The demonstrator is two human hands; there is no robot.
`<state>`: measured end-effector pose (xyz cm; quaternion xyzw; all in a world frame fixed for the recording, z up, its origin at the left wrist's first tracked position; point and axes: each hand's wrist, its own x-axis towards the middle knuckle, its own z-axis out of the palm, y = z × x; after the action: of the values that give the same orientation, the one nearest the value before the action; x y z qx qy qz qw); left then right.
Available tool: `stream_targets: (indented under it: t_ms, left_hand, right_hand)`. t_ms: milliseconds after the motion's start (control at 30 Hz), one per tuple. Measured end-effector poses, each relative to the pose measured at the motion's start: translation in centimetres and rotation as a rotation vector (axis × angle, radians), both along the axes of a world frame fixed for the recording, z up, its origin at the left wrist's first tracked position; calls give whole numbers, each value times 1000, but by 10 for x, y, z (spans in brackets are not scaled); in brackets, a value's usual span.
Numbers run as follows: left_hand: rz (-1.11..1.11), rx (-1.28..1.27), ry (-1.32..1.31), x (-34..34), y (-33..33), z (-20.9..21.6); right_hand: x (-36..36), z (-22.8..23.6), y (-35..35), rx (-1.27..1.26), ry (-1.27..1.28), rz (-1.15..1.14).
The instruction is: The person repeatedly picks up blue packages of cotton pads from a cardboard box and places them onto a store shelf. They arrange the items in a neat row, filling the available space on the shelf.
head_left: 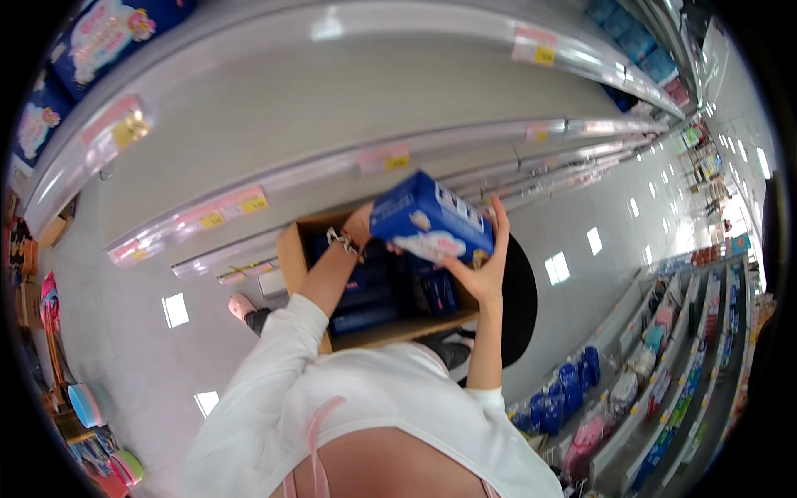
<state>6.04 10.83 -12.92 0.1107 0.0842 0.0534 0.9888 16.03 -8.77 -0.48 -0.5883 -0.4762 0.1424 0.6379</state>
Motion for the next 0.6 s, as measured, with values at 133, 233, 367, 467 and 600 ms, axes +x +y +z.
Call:
stream_targets:
  t_ms: [133, 233, 367, 467, 600]
  left_hand:
    - [56, -13, 8, 4, -9, 6]
    - [-102, 252, 28, 5, -12, 6]
    - [-486, 1088, 187, 16, -21, 13]
    - [-691, 1465, 280, 28, -35, 3]
    - [-615, 1491, 272, 32, -39, -29]
  right_hand:
    - [2, 26, 3, -82, -173, 84]
    - [9, 63, 20, 94, -394, 164]
    - [3, 129, 42, 512, -527, 162]
    - [15, 168, 61, 743, -627, 42]
    - [5, 225, 104, 945, -829, -14]
